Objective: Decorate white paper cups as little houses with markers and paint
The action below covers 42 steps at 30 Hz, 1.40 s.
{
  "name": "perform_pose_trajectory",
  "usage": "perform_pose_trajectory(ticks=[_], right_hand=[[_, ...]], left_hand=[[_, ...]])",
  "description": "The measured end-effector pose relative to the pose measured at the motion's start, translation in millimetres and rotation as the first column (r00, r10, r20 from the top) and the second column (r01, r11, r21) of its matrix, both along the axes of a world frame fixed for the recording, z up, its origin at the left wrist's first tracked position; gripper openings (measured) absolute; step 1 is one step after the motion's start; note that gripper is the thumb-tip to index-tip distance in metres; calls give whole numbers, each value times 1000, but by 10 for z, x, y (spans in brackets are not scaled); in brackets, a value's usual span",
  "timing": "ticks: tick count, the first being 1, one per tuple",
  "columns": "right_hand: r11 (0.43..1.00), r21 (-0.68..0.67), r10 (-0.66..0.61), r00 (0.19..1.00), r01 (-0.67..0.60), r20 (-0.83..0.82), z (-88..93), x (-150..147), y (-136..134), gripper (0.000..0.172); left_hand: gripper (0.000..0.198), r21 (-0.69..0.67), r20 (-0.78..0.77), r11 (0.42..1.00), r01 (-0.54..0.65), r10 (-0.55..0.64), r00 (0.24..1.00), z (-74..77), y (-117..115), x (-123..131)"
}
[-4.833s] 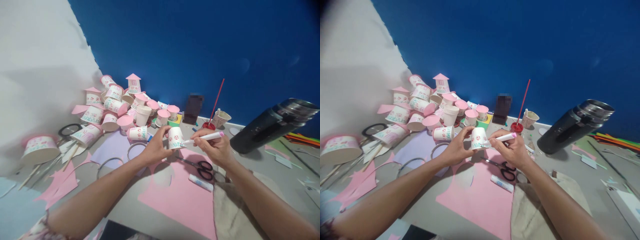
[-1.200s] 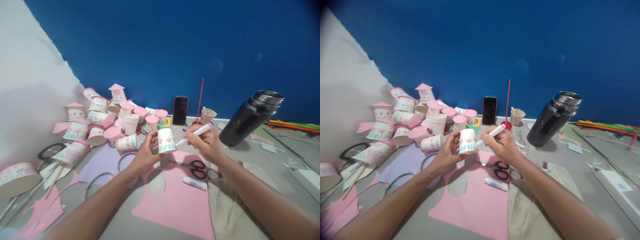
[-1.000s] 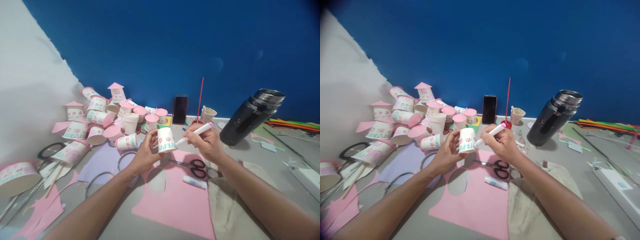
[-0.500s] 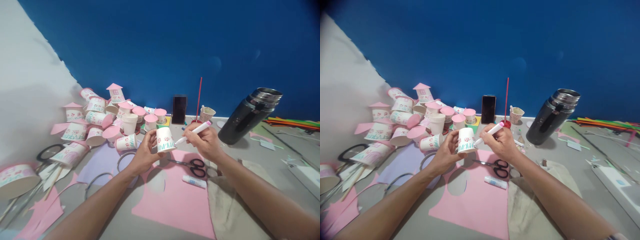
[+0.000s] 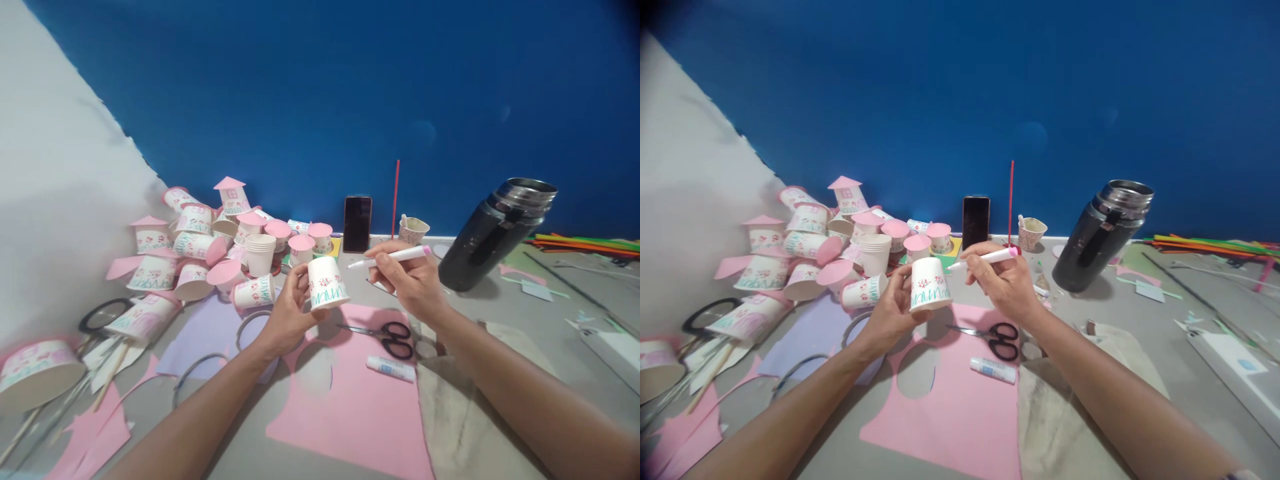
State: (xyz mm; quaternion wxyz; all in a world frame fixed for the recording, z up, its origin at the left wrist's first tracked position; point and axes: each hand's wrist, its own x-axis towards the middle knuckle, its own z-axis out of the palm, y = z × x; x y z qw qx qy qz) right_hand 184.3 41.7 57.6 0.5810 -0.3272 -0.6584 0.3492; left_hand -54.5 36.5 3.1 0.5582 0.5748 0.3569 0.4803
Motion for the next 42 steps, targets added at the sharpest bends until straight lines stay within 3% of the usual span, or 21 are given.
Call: perform_pose_trajectory(ticks=[4,10,17,20,24,26,29,31,36,39,42], right_hand=[[998,61,-4,983,-7,181,45,19,4,31],[990,98,44,884,-100,465,-5,44,65,81],[979,164,9,827,-122,562,-42,60,82,85],[964,232,-39,792,-131,609,-54,89,110,85],[942,300,-102,723,-151,683,-132,112,163,86],[943,290,-94,703,-164,705,-169,109,179,88],[949,265,-66,715,-171,696,-166,99,173,92],[951,274,-64,772,-146,632,-122,95,141,83],[971,235,-43,950,-33,310,5,93,0,18],[982,163,59,971,-99,233,32,69,-67,13],[978,146,106,955,-151,277,41,18,-107,12]], left_hand=[[89,-41,29,999,-7,8,1000,82,-54,16],[95,-114,61,993,36,-29,998,185,-140,23],[95,-81,79,989,123,-117,990,101,-104,24],[102,22,22,986,167,-167,986,66,-57,-21],[103,206,-212,968,140,-96,973,81,-20,-99],[95,215,-321,970,115,-41,946,102,-18,-113],[91,208,-353,976,64,14,936,119,-18,-102],[92,208,-340,977,50,24,940,119,-16,-89],[82,213,-327,977,24,48,944,101,-9,-82],[81,200,-315,980,21,44,948,81,-2,-85],[82,180,-307,983,32,25,951,67,-2,-80]])
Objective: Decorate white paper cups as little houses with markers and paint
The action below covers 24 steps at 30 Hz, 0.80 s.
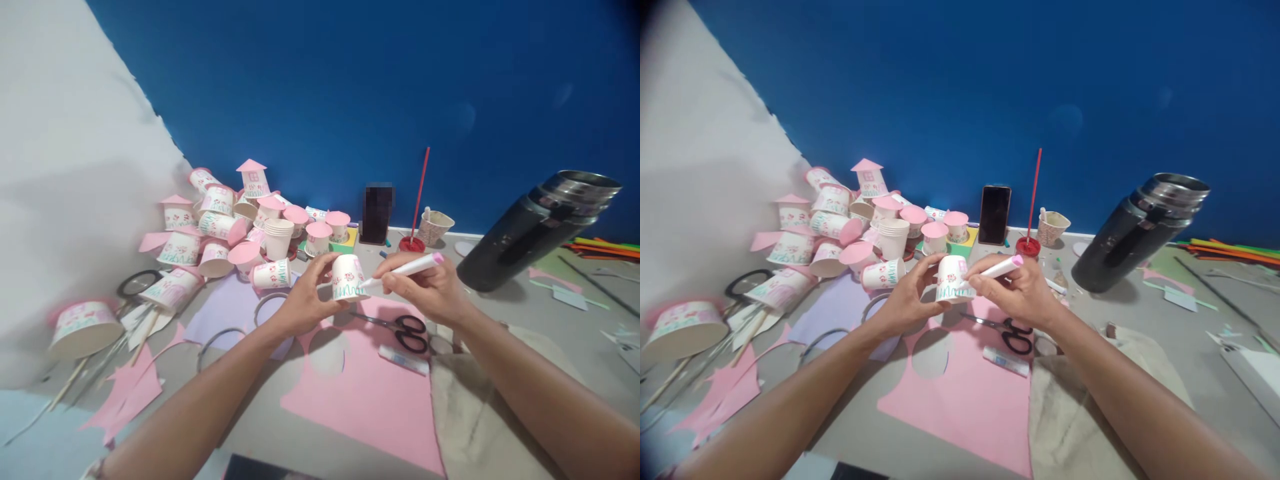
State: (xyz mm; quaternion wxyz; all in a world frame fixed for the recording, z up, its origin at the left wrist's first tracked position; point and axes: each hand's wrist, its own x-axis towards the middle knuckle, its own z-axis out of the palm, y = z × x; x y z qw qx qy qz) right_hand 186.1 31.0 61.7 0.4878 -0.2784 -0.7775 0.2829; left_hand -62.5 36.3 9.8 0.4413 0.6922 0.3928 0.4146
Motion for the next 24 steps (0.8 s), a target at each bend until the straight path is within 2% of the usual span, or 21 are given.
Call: perform_pose_trajectory(ticks=[7,14,18,24], right_hand=[[997,73,8,998,-13,61,20,-46,-4,13],[1000,17,7,992,-9,124,59,-49,-5,18],[1000,-3,3,998,-2,70,69,-44,-3,16],[994,-75,-71,997,73,26,85,-25,-4,19]], left_hand=[[78,2,-14,1000,1,-1,1000,36,-32,24],[76,12,-6,1000,13,-13,1000,16,-27,27],[75,-2,-2,1000,10,-10,1000,10,-31,32],[76,-12,-4,1000,4,-4,1000,56,-45,45]])
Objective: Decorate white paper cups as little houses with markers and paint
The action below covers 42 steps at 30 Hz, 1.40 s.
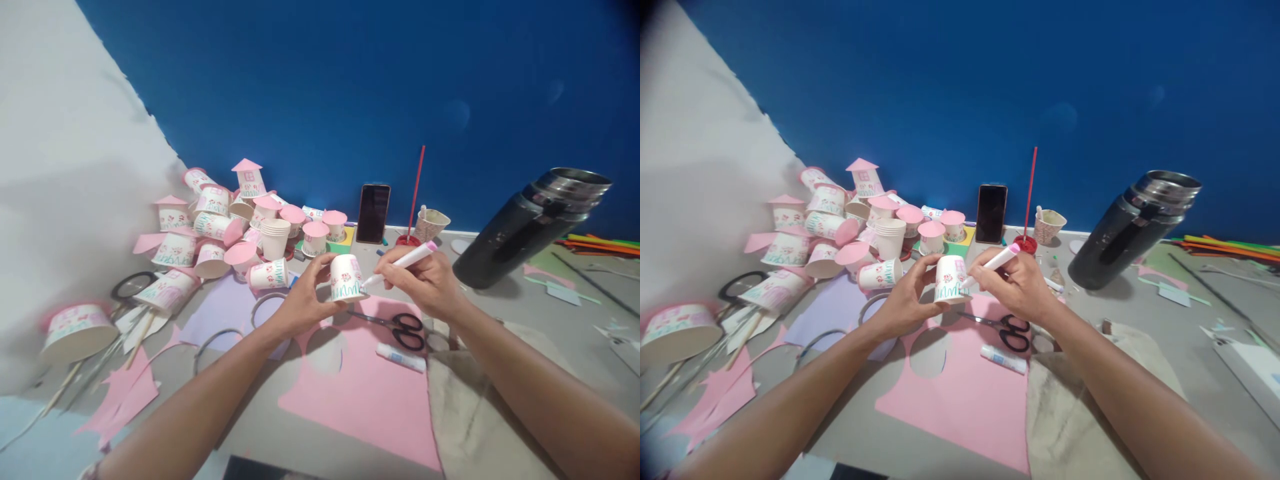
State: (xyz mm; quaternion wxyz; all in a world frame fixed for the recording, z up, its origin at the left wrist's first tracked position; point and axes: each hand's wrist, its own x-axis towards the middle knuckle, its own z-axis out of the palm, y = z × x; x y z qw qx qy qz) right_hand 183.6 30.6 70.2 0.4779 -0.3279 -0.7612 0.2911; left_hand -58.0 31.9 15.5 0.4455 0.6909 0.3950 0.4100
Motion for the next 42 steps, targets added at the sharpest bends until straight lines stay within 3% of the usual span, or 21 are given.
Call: perform_pose_trajectory(ticks=[7,18,27,37,42], right_hand=[[998,35,51,999,-51,1,-50,-41,-6,20],[998,-57,-11,1000,11,-8,35,-17,-2,27],[999,-36,9,1000,-9,-8,-11,-39,6,23],[997,-29,-65,997,66,29,-10,17,31,34],[998,-39,-42,999,44,31,-2,10,31,32]], left_hand=[[71,16,9,1000,16,-16,1000,-19,2,11],[73,4,15,1000,6,-6,1000,-31,12,12],[74,-17,20,1000,-2,2,1000,-39,4,11],[75,-35,21,999,2,-2,1000,-45,15,-6],[77,-57,32,998,-5,7,999,-33,9,8]])
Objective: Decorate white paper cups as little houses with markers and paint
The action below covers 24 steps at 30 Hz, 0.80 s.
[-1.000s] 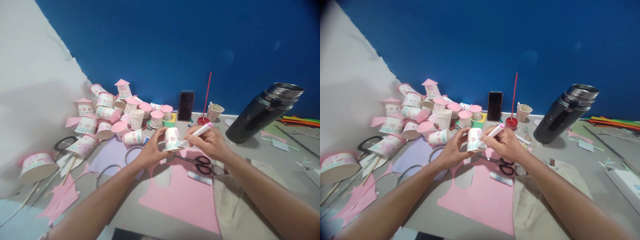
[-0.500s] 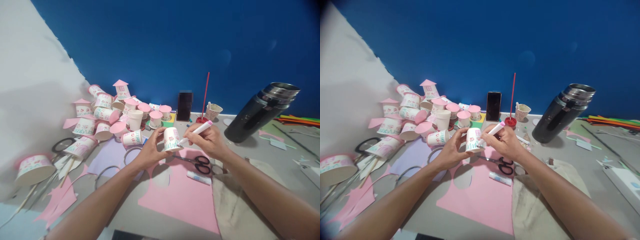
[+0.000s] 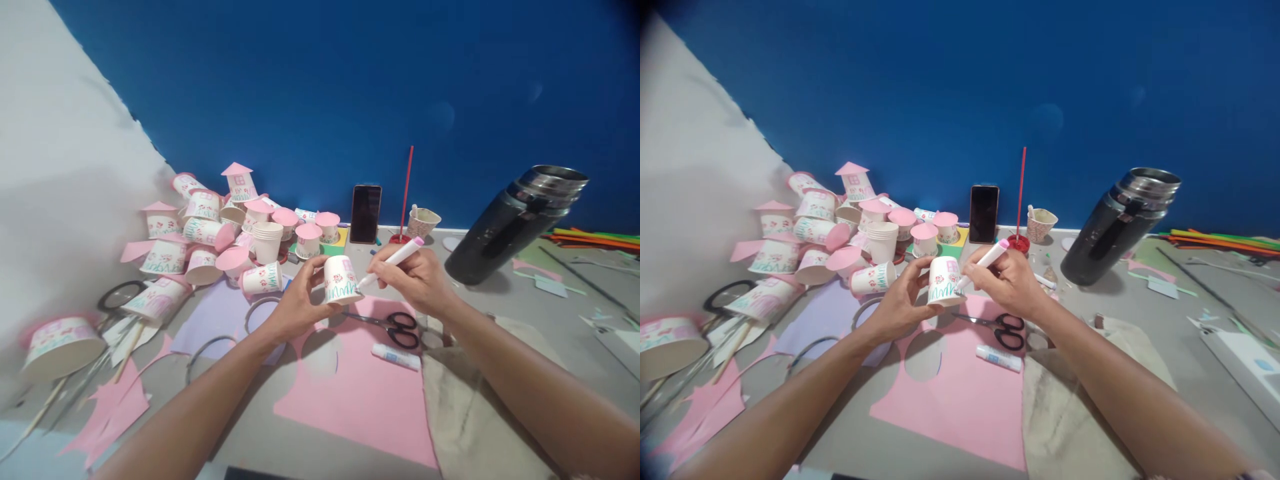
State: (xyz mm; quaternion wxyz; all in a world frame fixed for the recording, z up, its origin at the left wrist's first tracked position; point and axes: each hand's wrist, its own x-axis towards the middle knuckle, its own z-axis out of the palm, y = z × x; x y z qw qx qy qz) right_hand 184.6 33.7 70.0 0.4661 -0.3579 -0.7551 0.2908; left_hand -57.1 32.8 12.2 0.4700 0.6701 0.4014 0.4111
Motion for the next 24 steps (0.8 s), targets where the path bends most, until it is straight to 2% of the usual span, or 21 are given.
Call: perform_pose_trajectory(ticks=[7,19,24], right_hand=[[999,-23,26,1000,-26,6,-12,-20,1,27],[1000,-5,-17,997,17,-78,-13,-12,14,29],[999,-17,-32,997,31,-73,-14,19,19,23]], left_hand=[[77,-19,19,1000,5,-5,1000,23,-6,11],[74,-31,82,999,26,-23,996,27,4,6],[76,-58,182,996,67,-56,982,18,9,10]])
